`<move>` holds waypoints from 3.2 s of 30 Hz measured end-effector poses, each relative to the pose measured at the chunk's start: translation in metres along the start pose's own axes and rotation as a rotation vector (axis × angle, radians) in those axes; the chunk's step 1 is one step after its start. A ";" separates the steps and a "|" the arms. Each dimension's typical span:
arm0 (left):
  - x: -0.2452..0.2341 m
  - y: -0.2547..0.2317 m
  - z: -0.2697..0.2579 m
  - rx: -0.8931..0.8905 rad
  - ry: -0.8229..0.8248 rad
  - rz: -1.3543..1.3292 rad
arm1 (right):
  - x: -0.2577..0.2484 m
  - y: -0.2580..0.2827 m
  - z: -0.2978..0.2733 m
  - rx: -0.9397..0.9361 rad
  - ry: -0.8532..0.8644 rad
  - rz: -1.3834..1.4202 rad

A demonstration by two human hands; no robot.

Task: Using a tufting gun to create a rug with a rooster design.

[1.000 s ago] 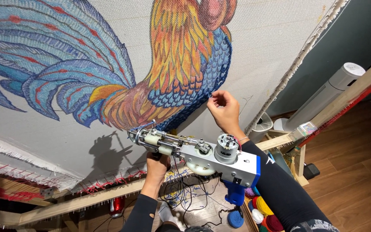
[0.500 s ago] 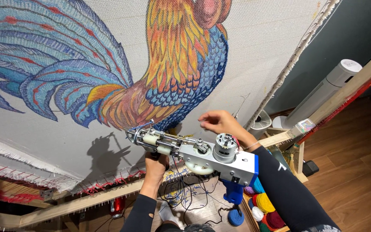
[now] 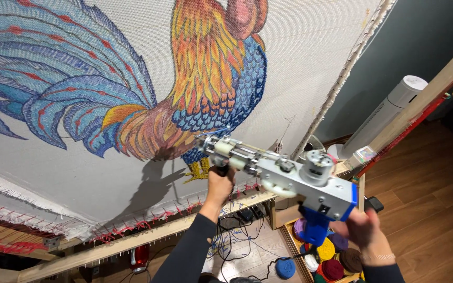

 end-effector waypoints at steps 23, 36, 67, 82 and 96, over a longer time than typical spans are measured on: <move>0.115 -0.046 0.033 0.015 0.476 0.167 | 0.077 0.026 -0.018 -0.123 -0.564 -0.187; 0.085 -0.043 0.035 0.101 0.361 0.231 | 0.082 0.018 0.001 -0.140 -0.548 -0.256; 0.063 -0.040 0.030 -0.067 0.298 0.380 | 0.076 0.001 0.010 -0.109 -0.495 -0.274; 0.056 -0.058 0.019 0.035 0.293 0.268 | 0.101 -0.002 0.008 -0.095 -0.487 -0.174; 0.035 -0.121 -0.005 -0.163 0.317 0.749 | 0.125 -0.031 0.011 0.007 -0.357 0.401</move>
Point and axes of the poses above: each hand's wrist, its own z-axis towards the middle knuckle, its own x-axis out of the palm, y = z × x, the point moved 5 cm from there along z, towards the middle knuckle, and after that the axes turned 8 degrees about y, right-handed, at the moved point
